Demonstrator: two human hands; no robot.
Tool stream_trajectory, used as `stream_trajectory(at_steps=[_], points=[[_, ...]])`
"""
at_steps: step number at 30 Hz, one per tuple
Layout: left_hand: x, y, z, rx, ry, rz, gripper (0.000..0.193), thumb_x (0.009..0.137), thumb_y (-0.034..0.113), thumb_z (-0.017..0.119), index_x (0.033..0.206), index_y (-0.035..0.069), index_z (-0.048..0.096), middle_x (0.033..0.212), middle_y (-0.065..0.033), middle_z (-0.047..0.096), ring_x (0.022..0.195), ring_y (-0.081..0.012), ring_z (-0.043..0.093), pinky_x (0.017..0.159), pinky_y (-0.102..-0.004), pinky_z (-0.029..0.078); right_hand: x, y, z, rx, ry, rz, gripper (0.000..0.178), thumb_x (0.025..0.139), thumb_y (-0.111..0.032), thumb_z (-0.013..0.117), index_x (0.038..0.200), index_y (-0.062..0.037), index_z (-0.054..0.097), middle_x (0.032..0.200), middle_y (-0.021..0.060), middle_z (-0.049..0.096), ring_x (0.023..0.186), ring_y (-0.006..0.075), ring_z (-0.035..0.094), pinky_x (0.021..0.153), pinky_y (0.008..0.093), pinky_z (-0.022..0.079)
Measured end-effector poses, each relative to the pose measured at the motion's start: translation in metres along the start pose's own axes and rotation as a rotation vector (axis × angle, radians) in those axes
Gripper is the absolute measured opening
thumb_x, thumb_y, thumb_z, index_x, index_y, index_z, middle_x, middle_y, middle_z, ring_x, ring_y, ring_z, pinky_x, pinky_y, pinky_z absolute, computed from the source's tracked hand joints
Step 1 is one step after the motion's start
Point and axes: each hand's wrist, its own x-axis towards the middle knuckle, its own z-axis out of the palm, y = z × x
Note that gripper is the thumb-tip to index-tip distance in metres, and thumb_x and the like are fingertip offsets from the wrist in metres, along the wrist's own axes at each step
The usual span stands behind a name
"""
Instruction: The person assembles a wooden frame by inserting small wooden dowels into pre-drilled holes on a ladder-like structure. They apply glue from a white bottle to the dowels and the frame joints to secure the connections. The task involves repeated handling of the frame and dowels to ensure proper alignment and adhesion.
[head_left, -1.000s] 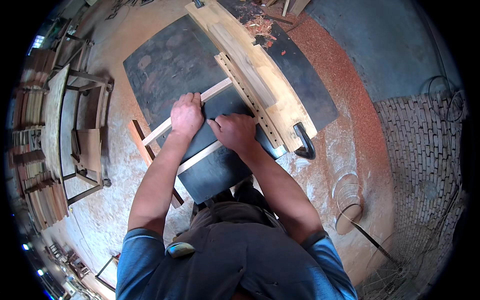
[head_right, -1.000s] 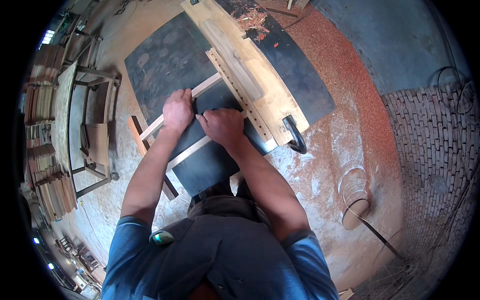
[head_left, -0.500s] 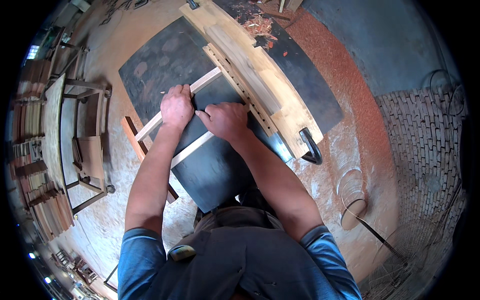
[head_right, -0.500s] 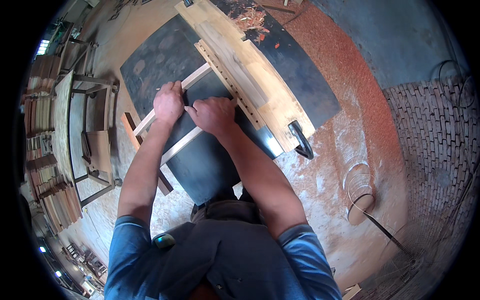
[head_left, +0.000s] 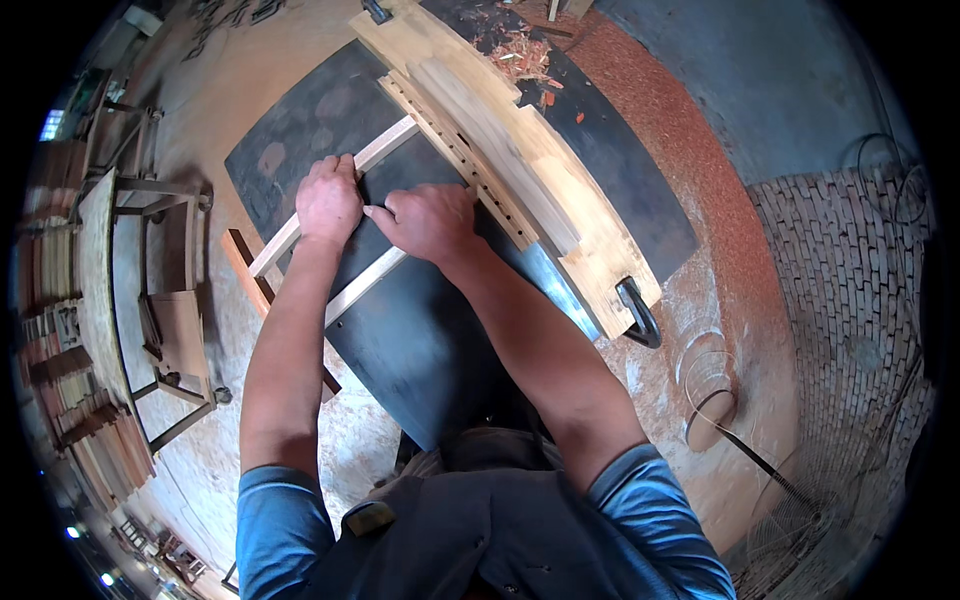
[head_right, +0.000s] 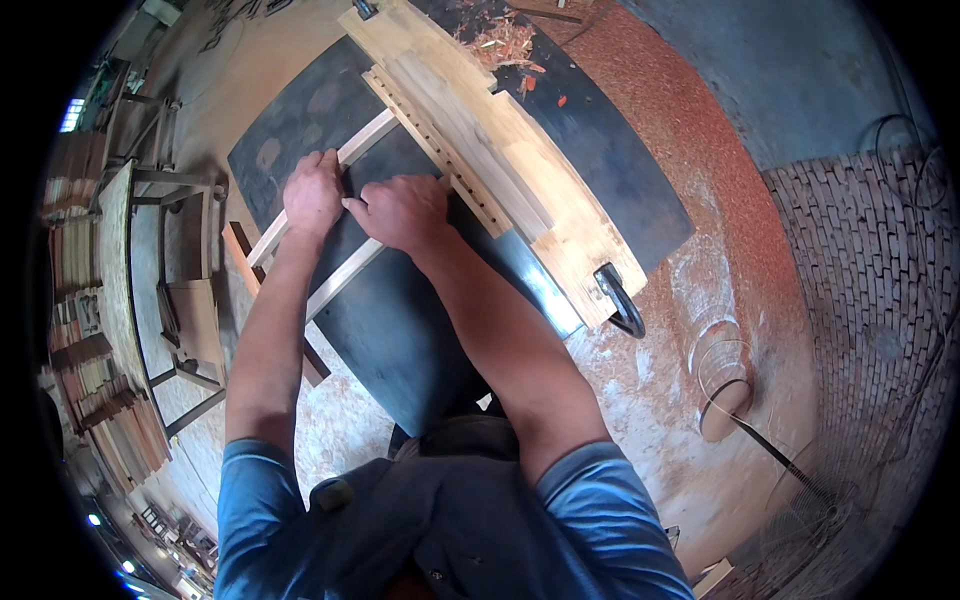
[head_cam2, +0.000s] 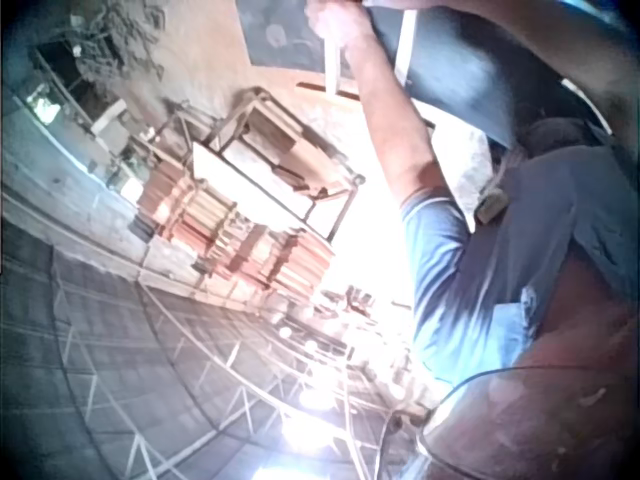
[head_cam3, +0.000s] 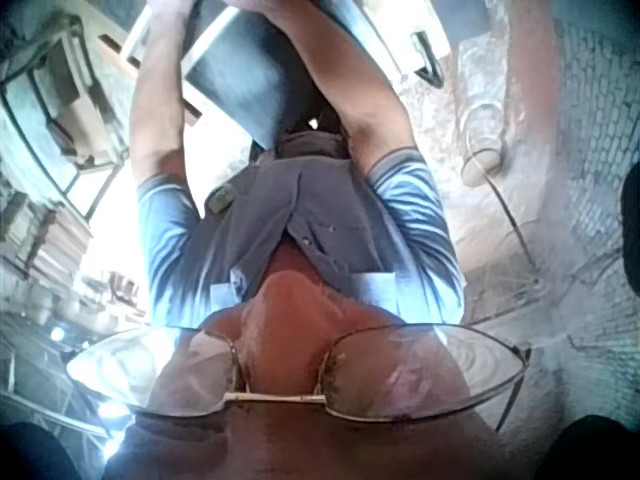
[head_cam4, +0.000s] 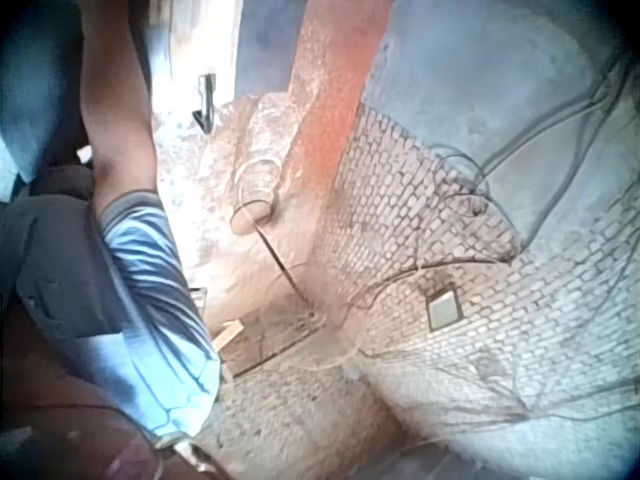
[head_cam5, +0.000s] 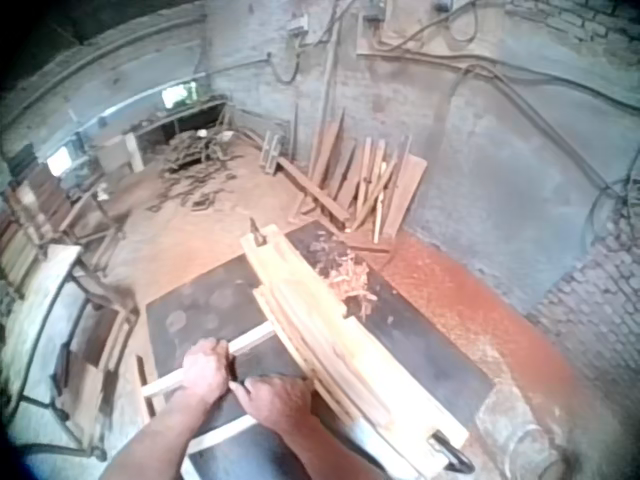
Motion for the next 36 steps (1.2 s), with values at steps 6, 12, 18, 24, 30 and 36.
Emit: stream_trajectory(at_steps=[6, 12, 18, 24, 30, 36], points=[[0.018, -0.019, 0.01, 0.007, 0.016, 0.014, 0.008, 0.082, 0.015, 0.061, 0.085, 0.008, 0.061, 0.085, -0.0086, 0.062, 0.088, -0.0271, 0.063, 0.074, -0.0397, 0.051, 0.022, 0.0, 0.009, 0.004, -0.022, 0.0, 0.036, 0.082, -0.043, 0.065, 0.066, -0.0112, 0.069, 0.061, 0.0123, 0.065, 0.058, 0.0303, 0.066, 0.054, 0.0426, 0.051], [0.036, -0.032, 0.012, 0.01, 0.014, 0.006, 0.008, 0.082, 0.014, 0.059, 0.086, 0.008, 0.061, 0.085, -0.0095, 0.062, 0.09, -0.0284, 0.063, 0.076, -0.0408, 0.052, 0.045, 0.003, 0.025, -0.004, -0.025, -0.013, 0.039, 0.083, -0.045, 0.063, 0.065, -0.0115, 0.069, 0.062, 0.0131, 0.066, 0.059, 0.0297, 0.067, 0.057, 0.0424, 0.051], [0.048, -0.049, 0.021, 0.015, -0.01, -0.003, 0.011, 0.086, 0.017, 0.058, 0.092, 0.009, 0.061, 0.088, -0.0097, 0.06, 0.094, -0.0294, 0.062, 0.075, -0.0424, 0.052, 0.061, 0.001, 0.03, 0.001, -0.019, -0.018, 0.039, 0.083, -0.045, 0.062, 0.066, -0.0113, 0.07, 0.062, 0.0129, 0.066, 0.059, 0.0297, 0.067, 0.056, 0.0417, 0.05], [0.064, -0.06, 0.022, 0.031, -0.01, 0.013, 0.008, 0.082, 0.013, 0.058, 0.087, 0.008, 0.061, 0.087, -0.0102, 0.062, 0.091, -0.0288, 0.063, 0.077, -0.0414, 0.052, 0.081, 0.001, 0.037, -0.008, -0.069, -0.001, 0.041, 0.085, -0.047, 0.06, 0.068, -0.0108, 0.071, 0.064, 0.0128, 0.067, 0.062, 0.03, 0.067, 0.059, 0.0425, 0.05], [0.079, -0.076, 0.031, 0.024, -0.015, 0.011, 0.009, 0.083, 0.014, 0.059, 0.088, 0.008, 0.061, 0.088, -0.0104, 0.062, 0.092, -0.0292, 0.062, 0.078, -0.0413, 0.052, 0.102, -0.001, 0.044, -0.019, -0.118, 0.029, 0.042, 0.086, -0.048, 0.058, 0.071, -0.0116, 0.072, 0.067, 0.0123, 0.068, 0.065, 0.0298, 0.068, 0.061, 0.0423, 0.05], [0.094, -0.09, 0.035, 0.021, -0.017, -0.005, 0.01, 0.084, 0.016, 0.059, 0.089, 0.008, 0.061, 0.09, -0.0101, 0.062, 0.093, -0.0291, 0.062, 0.079, -0.0419, 0.052, 0.123, -0.004, 0.051, -0.015, -0.121, 0.044, 0.042, 0.086, -0.049, 0.058, 0.073, -0.0119, 0.073, 0.068, 0.0128, 0.069, 0.067, 0.0305, 0.068, 0.062, 0.0428, 0.05]])
